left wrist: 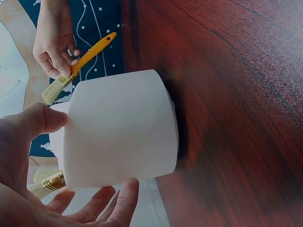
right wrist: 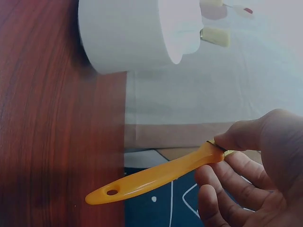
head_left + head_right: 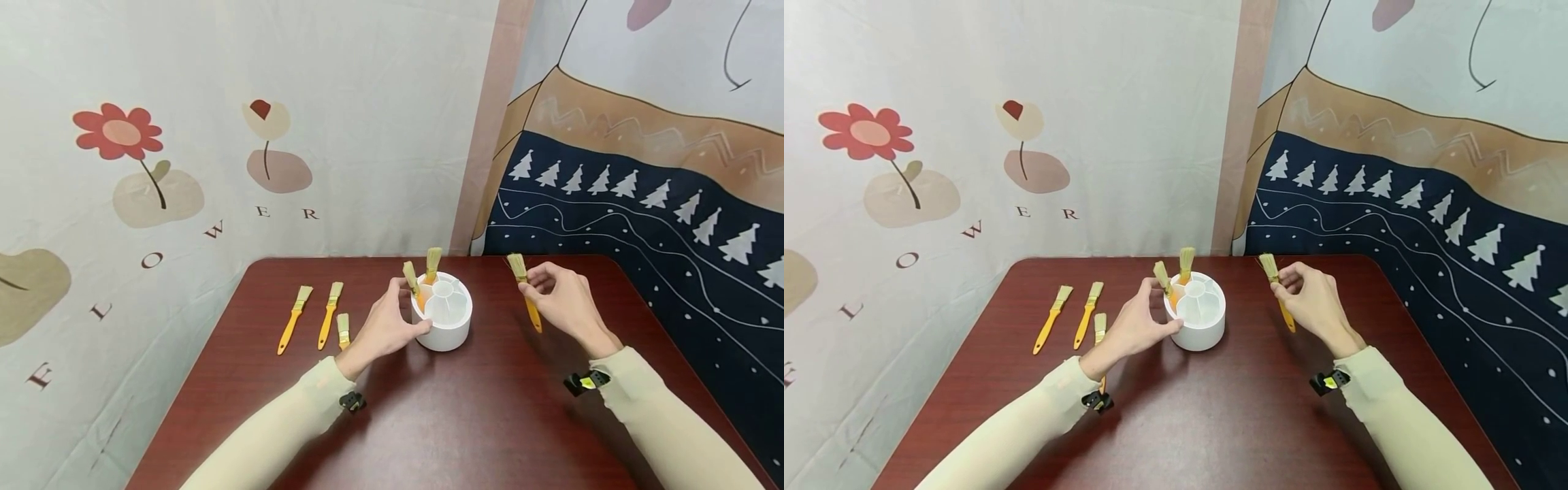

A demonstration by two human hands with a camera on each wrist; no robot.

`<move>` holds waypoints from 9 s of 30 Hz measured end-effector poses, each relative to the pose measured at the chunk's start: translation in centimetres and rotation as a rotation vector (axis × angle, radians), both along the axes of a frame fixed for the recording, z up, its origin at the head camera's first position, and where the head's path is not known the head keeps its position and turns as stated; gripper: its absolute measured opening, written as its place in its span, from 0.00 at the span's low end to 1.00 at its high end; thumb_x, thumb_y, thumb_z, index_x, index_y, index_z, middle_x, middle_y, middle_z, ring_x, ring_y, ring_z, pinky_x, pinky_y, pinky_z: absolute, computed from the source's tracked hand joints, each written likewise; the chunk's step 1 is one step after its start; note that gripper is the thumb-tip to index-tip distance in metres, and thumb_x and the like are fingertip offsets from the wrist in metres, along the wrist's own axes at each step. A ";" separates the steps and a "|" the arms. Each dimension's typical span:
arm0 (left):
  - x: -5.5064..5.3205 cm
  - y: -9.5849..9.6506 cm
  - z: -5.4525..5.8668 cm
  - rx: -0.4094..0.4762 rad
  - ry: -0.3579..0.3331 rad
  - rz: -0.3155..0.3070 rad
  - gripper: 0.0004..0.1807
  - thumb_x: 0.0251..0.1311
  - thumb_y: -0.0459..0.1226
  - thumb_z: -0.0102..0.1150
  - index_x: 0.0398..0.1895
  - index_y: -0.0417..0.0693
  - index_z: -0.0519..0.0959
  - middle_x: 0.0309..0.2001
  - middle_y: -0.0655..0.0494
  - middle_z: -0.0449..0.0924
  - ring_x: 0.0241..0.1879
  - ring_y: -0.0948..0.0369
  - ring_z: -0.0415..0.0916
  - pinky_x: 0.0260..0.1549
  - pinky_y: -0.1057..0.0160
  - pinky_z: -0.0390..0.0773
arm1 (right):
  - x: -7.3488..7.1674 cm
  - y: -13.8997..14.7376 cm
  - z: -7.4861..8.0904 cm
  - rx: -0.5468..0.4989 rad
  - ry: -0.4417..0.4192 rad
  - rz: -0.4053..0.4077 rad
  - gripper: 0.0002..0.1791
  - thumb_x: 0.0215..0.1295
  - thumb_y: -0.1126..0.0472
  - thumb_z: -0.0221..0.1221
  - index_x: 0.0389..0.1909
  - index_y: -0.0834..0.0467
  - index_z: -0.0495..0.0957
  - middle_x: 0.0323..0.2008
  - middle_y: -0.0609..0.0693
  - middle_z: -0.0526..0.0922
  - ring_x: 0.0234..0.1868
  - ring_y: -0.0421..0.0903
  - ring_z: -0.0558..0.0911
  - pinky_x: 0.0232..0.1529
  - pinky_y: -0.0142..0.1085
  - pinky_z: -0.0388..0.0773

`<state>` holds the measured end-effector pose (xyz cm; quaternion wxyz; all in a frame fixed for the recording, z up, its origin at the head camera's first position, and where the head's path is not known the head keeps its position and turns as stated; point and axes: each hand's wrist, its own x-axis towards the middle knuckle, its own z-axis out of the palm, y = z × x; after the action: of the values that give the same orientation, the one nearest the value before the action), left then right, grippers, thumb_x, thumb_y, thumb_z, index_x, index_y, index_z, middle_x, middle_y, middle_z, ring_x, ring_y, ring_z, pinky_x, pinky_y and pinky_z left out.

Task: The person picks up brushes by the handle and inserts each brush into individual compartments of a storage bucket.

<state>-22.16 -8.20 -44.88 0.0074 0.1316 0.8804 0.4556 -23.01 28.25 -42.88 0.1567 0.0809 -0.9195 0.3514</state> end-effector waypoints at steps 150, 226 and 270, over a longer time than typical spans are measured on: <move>-0.2 0.1 -0.3 0.018 -0.006 -0.001 0.48 0.61 0.44 0.83 0.82 0.50 0.67 0.69 0.43 0.87 0.62 0.49 0.90 0.63 0.45 0.89 | 1.4 -11.9 2.9 -0.317 0.084 0.245 0.11 0.74 0.61 0.80 0.52 0.56 0.92 0.45 0.52 0.98 0.43 0.47 0.95 0.47 0.27 0.91; -0.5 -0.1 -0.8 0.016 -0.001 -0.012 0.51 0.60 0.42 0.82 0.85 0.50 0.67 0.72 0.44 0.86 0.64 0.47 0.91 0.64 0.44 0.90 | 1.6 -12.7 -2.1 0.044 0.371 0.374 0.10 0.66 0.63 0.85 0.45 0.56 0.96 0.49 0.51 0.88 0.52 0.50 0.92 0.50 0.46 0.92; -0.8 -0.6 0.1 -0.057 -0.014 -0.082 0.51 0.66 0.44 0.79 0.88 0.45 0.63 0.68 0.39 0.87 0.67 0.46 0.89 0.65 0.41 0.89 | 1.2 -10.9 -1.8 0.083 0.326 0.410 0.21 0.68 0.60 0.84 0.60 0.56 0.93 0.62 0.54 0.88 0.66 0.53 0.87 0.61 0.51 0.92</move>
<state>-22.96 -8.76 -44.74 0.0358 0.1641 0.8868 0.4305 -21.79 17.32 -44.67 0.2247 0.3273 -0.8601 0.3202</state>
